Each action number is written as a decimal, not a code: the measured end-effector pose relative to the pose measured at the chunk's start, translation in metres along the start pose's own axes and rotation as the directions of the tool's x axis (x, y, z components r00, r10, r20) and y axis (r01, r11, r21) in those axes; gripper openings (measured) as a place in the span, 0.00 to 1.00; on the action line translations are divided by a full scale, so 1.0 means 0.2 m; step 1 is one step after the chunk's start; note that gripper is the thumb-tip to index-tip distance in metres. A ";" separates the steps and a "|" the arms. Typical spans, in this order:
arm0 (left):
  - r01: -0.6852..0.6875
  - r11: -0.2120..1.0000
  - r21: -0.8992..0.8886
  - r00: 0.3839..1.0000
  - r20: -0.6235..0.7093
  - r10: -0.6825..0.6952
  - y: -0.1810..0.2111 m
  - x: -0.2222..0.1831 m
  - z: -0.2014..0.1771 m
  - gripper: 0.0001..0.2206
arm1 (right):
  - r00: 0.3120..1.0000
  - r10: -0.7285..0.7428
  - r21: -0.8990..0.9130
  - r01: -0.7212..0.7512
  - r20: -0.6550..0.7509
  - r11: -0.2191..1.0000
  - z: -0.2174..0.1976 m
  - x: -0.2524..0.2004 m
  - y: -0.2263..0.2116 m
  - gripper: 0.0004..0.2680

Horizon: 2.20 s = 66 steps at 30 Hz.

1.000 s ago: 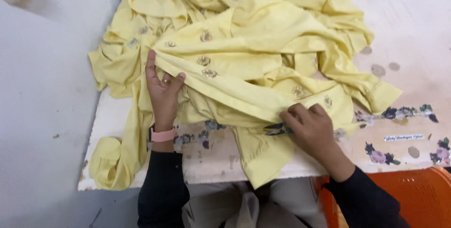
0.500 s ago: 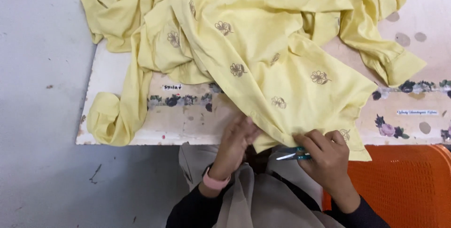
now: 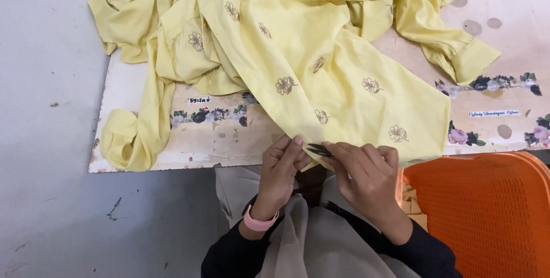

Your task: Trimming loose threads from yellow garments using thread snips

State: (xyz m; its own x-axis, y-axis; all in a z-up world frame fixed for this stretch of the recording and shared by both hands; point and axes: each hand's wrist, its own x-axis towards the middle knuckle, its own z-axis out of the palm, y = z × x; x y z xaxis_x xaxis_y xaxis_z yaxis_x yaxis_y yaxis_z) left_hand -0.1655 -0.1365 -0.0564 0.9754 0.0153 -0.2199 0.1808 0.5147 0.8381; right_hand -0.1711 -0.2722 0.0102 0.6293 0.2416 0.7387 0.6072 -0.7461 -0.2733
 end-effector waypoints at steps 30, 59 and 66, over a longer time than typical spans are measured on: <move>-0.365 0.931 -0.003 0.917 -0.176 0.359 0.24 0.36 -0.25 0.05 | 0.887 0.369 0.334 -0.449 0.276 0.829 0.18 -0.11 0.17 0.15; -0.256 0.945 0.203 0.964 0.124 0.234 0.20 0.03 -0.17 0.25 | 0.919 0.359 0.496 -0.391 0.163 0.775 0.33 -0.11 0.08 0.07; -0.078 0.887 0.456 0.980 0.197 -0.015 0.15 -0.23 0.02 0.20 | 0.818 0.463 0.659 -0.559 0.341 0.504 0.30 -0.10 0.08 0.10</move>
State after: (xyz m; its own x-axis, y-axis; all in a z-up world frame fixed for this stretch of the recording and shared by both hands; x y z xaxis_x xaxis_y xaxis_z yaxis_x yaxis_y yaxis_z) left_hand -0.2052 -0.1252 -0.0180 0.9783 -0.1614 -0.1300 0.1419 0.0644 0.9878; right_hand -0.1455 -0.2521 -0.0451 0.9612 0.0641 0.2682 0.2736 -0.1020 -0.9564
